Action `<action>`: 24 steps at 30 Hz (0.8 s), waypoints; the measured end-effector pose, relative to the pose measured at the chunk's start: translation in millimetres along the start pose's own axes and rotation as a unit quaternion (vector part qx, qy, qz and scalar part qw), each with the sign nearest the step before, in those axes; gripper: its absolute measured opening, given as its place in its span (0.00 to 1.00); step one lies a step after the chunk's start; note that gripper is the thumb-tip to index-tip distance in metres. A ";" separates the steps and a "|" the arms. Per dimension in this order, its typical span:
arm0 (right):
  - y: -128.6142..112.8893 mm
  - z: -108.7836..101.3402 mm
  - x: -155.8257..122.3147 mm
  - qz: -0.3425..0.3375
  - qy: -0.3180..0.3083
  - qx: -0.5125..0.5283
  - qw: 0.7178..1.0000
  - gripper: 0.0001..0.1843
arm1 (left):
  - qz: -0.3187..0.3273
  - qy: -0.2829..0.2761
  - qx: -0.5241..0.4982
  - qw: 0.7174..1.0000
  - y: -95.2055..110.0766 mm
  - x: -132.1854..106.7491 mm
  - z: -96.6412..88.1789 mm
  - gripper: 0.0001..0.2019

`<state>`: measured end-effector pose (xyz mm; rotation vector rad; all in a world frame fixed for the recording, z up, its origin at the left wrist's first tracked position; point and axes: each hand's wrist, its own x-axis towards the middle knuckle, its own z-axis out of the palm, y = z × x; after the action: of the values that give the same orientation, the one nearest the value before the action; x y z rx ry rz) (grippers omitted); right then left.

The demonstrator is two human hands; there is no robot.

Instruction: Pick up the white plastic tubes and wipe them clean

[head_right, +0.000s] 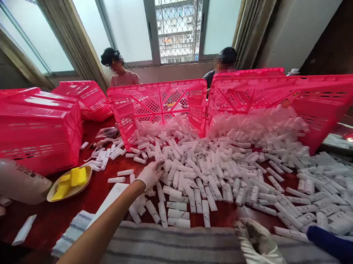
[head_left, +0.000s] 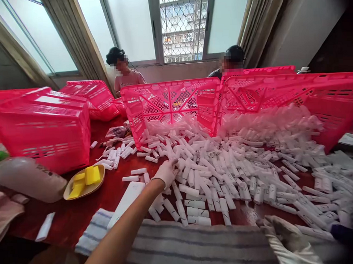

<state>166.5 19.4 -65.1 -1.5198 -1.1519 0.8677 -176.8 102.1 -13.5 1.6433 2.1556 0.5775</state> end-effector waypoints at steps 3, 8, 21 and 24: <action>3.8 8.9 -3.4 0.022 0.016 0.029 0.999 0.18 | 0.028 0.029 0.045 0.998 17.0 -17.4 -4.9 0.14; -0.1 13.5 -2.4 0.040 0.007 0.081 0.996 0.18 | 0.143 -0.028 0.084 0.986 53.5 -79.8 1.7 0.13; -10.0 2.6 8.6 0.051 -0.048 0.148 0.987 0.15 | 0.301 -0.118 0.136 0.936 130.4 -76.2 80.0 0.08; -19.5 -1.9 9.2 0.041 -0.043 0.160 0.985 0.16 | 0.291 -0.071 0.095 0.949 124.0 -84.1 69.3 0.10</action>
<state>166.2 28.6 -45.6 -1.2828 -0.9610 1.1260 -18.4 56.9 -3.2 2.3701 1.6497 0.3927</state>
